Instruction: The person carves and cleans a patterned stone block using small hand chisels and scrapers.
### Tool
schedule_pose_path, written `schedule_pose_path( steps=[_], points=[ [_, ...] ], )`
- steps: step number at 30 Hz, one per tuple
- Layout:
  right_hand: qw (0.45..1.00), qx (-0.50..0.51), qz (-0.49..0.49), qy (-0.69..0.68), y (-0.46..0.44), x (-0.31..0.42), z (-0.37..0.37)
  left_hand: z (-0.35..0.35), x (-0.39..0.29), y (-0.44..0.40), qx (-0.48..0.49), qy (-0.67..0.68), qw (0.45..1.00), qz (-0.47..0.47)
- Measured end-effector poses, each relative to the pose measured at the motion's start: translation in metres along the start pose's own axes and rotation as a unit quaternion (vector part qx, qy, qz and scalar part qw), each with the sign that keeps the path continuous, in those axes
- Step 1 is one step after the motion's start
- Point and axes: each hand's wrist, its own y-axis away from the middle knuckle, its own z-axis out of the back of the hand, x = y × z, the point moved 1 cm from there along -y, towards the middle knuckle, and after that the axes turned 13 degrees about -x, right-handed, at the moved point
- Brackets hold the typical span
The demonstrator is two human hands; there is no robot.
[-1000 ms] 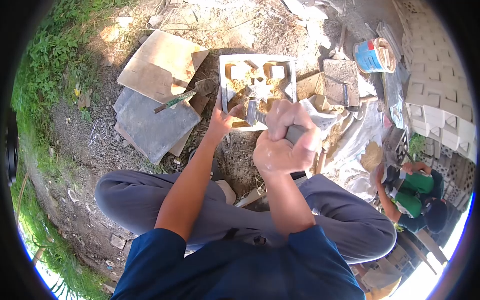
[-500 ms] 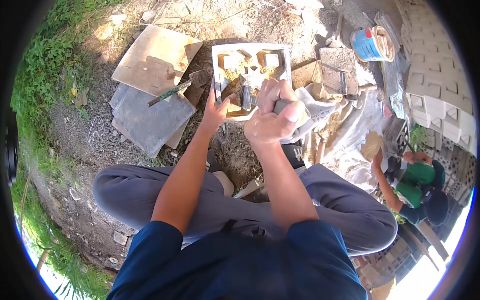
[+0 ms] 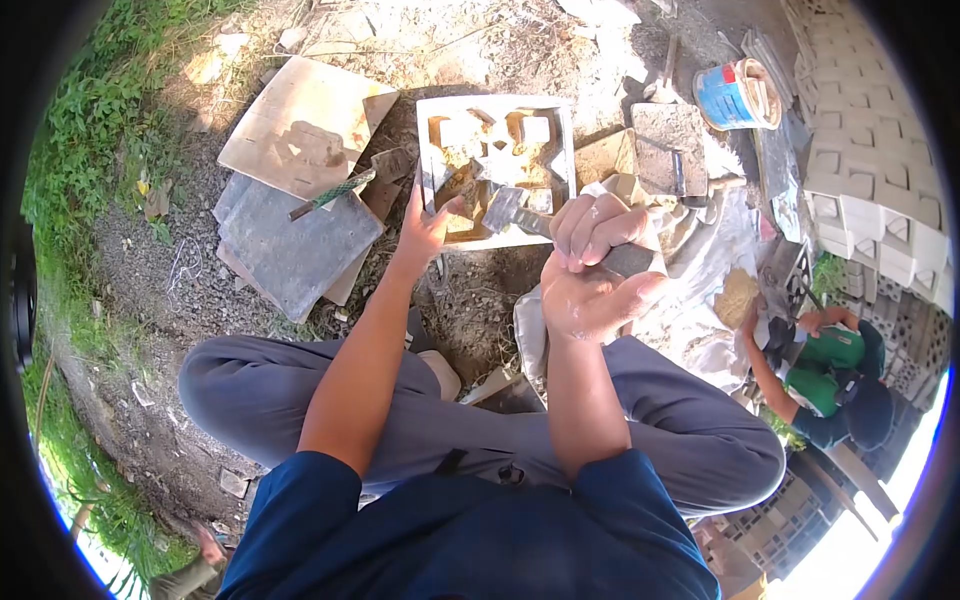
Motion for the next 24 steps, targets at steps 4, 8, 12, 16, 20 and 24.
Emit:
schedule_pose_path(
  steps=[4,8,12,16,20,24],
  points=[
    [1.0,0.021,-0.02,0.004,-0.001,-0.011,0.003,0.007,0.016,0.001,-0.004,-0.03,0.997,0.067],
    [0.999,0.034,0.022,-0.012,0.005,-0.02,0.005,0.005,0.009,0.007,-0.011,-0.014,0.996,0.09],
    [0.999,0.018,0.023,0.012,-0.003,-0.026,0.0,-0.009,-0.034,0.004,-0.029,-0.04,0.992,0.112],
    [0.999,0.041,0.019,-0.003,-0.004,-0.027,0.007,-0.009,-0.033,0.005,-0.049,0.075,0.99,0.106],
    [0.998,0.03,0.037,-0.036,-0.006,-0.019,0.008,-0.009,-0.038,0.001,-0.06,-0.132,0.987,0.067],
    [0.997,0.018,0.044,0.061,-0.012,-0.022,0.0,-0.012,-0.038,0.001,-0.05,0.002,0.995,0.083]
  ],
)
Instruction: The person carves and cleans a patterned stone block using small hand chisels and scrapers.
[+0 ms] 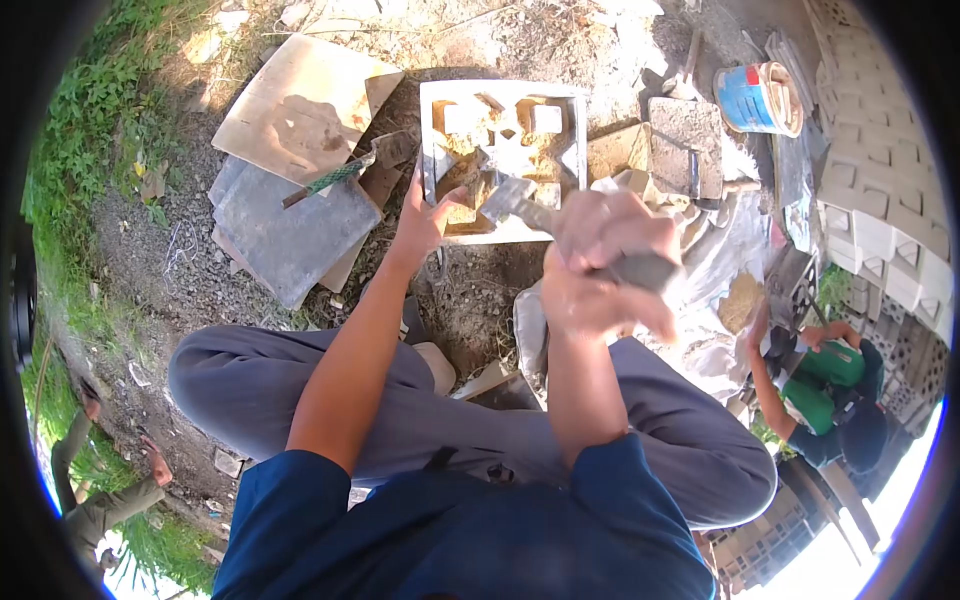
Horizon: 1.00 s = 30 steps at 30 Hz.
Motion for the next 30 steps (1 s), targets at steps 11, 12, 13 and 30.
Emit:
schedule_pose_path(
  steps=[11,12,13,30],
  points=[
    [0.996,-0.019,0.01,-0.089,-0.012,0.012,0.013,0.002,0.001,-0.003,-0.042,-0.104,0.992,-0.061],
    [0.996,-0.016,0.008,-0.093,-0.011,0.012,0.015,0.0,-0.002,-0.002,-0.056,-0.125,0.987,-0.086],
    [0.997,-0.024,-0.002,-0.072,-0.011,0.011,0.02,-0.001,-0.004,-0.001,-0.061,-0.124,0.987,-0.087],
    [0.996,0.049,0.022,0.071,-0.004,0.005,0.002,-0.005,-0.014,0.01,-0.133,-0.28,0.943,-0.124]
  ],
)
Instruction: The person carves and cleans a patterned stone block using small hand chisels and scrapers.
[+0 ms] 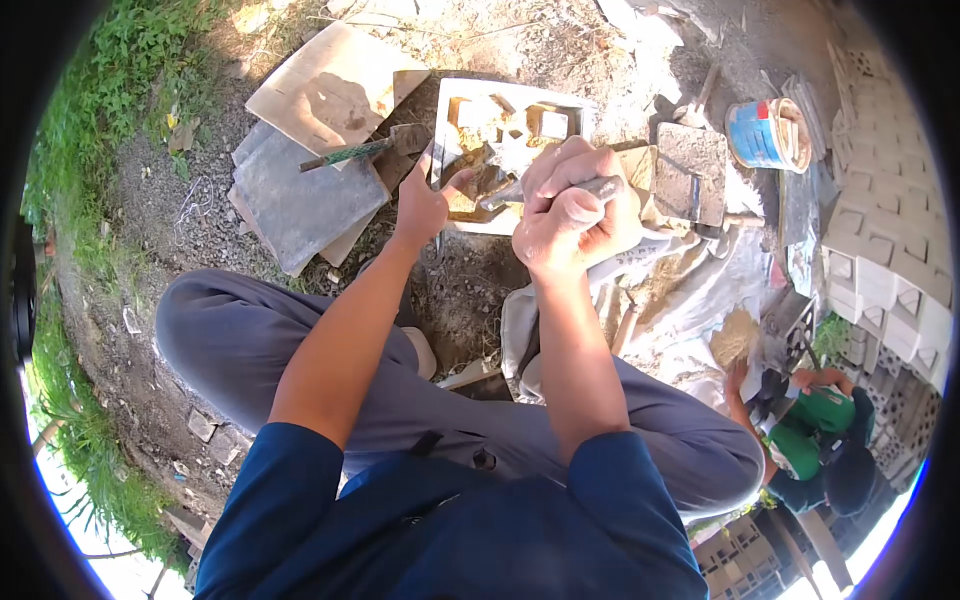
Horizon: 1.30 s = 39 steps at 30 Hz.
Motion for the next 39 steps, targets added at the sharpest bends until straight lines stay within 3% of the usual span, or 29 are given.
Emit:
schedule_pose_path(
  steps=[3,4,6,7,8,10,12,14,16,18,20,21,29,32,34,36,39],
  points=[
    [0.995,-0.024,0.025,-0.091,0.005,0.0,0.002,0.007,-0.012,-0.001,0.003,-0.028,1.0,0.008],
    [0.997,0.022,0.032,-0.062,0.006,-0.006,-0.002,0.006,-0.011,0.0,0.003,-0.047,0.999,0.005],
    [0.978,0.107,-0.021,-0.18,-0.002,-0.007,-0.008,0.003,-0.01,0.0,-0.009,-0.027,1.0,0.004],
    [0.974,0.154,-0.092,-0.14,-0.007,0.001,-0.008,0.003,-0.009,0.001,-0.016,-0.032,0.999,0.006],
    [0.975,0.151,-0.088,-0.139,-0.013,0.008,-0.005,0.003,-0.008,0.002,-0.023,-0.038,0.999,0.008],
    [0.929,0.292,-0.22,-0.06,-0.021,0.017,-0.005,0.005,-0.008,0.004,-0.029,-0.044,0.998,0.022],
    [0.923,0.304,-0.234,-0.032,-0.026,0.028,-0.005,0.006,-0.007,0.006,-0.009,-0.11,0.992,0.056],
    [0.911,0.352,-0.185,0.11,-0.029,0.035,-0.003,0.002,0.001,0.006,-0.022,-0.104,0.994,0.038],
    [0.92,0.331,-0.177,0.11,-0.028,0.038,-0.003,0.006,-0.019,0.009,0.023,-0.128,0.985,0.112],
    [0.941,0.244,-0.215,0.094,-0.024,0.029,0.005,-0.002,-0.008,0.014,-0.003,-0.133,0.987,0.085],
    [0.962,0.188,-0.168,0.103,-0.017,0.033,0.005,-0.009,0.005,0.01,-0.049,-0.154,0.986,0.045],
    [0.959,0.205,-0.158,0.114,-0.017,0.036,0.005,0.003,-0.02,0.01,-0.013,-0.13,0.987,0.098],
    [0.958,0.215,-0.153,0.115,-0.017,0.044,0.007,0.003,-0.016,0.002,0.033,-0.246,0.958,0.143],
    [0.952,0.247,-0.124,0.132,-0.012,0.04,0.013,0.001,-0.014,0.005,0.014,-0.236,0.965,0.118],
    [0.959,0.198,-0.112,0.169,-0.006,0.031,0.008,0.0,-0.015,0.005,-0.026,-0.208,0.975,0.08],
    [0.959,0.201,-0.155,0.123,-0.008,0.041,0.01,-0.001,-0.016,0.004,-0.045,-0.206,0.975,0.068],
    [0.969,0.188,-0.133,0.094,-0.005,0.036,0.011,-0.002,-0.016,0.006,-0.06,-0.205,0.976,0.05]
  ],
)
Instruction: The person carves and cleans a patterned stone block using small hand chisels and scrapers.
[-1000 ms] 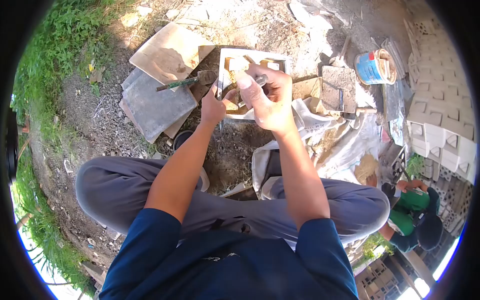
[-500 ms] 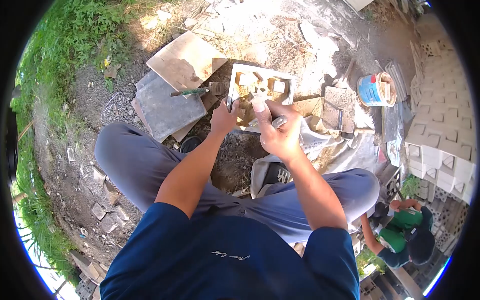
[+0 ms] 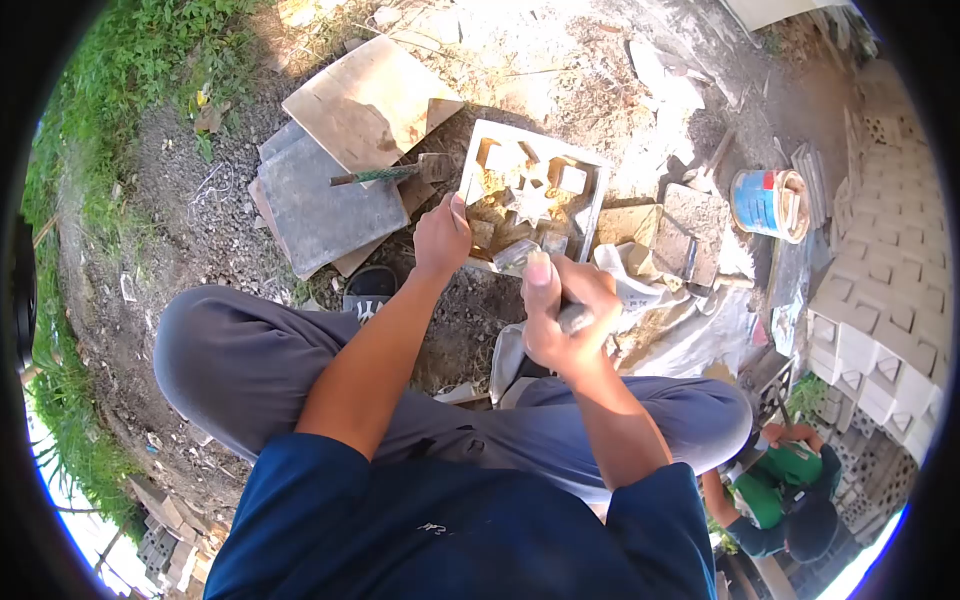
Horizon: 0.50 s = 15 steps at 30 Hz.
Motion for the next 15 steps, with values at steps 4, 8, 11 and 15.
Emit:
schedule_pose_path(
  steps=[4,8,11,15],
  points=[
    [1.0,0.0,0.008,0.012,-0.003,0.011,0.001,-0.002,-0.003,-0.004,-0.004,-0.025,1.0,-0.001],
    [0.997,0.013,0.013,0.073,-0.007,0.004,0.003,-0.003,-0.001,-0.002,-0.032,-0.004,0.999,-0.015],
    [1.0,-0.016,-0.006,0.002,-0.007,0.008,0.002,-0.007,0.002,-0.003,-0.035,-0.025,0.999,-0.018],
    [0.998,0.03,-0.032,0.045,-0.006,-0.009,0.003,-0.004,-0.003,-0.002,-0.039,-0.008,0.999,-0.013]
  ],
)
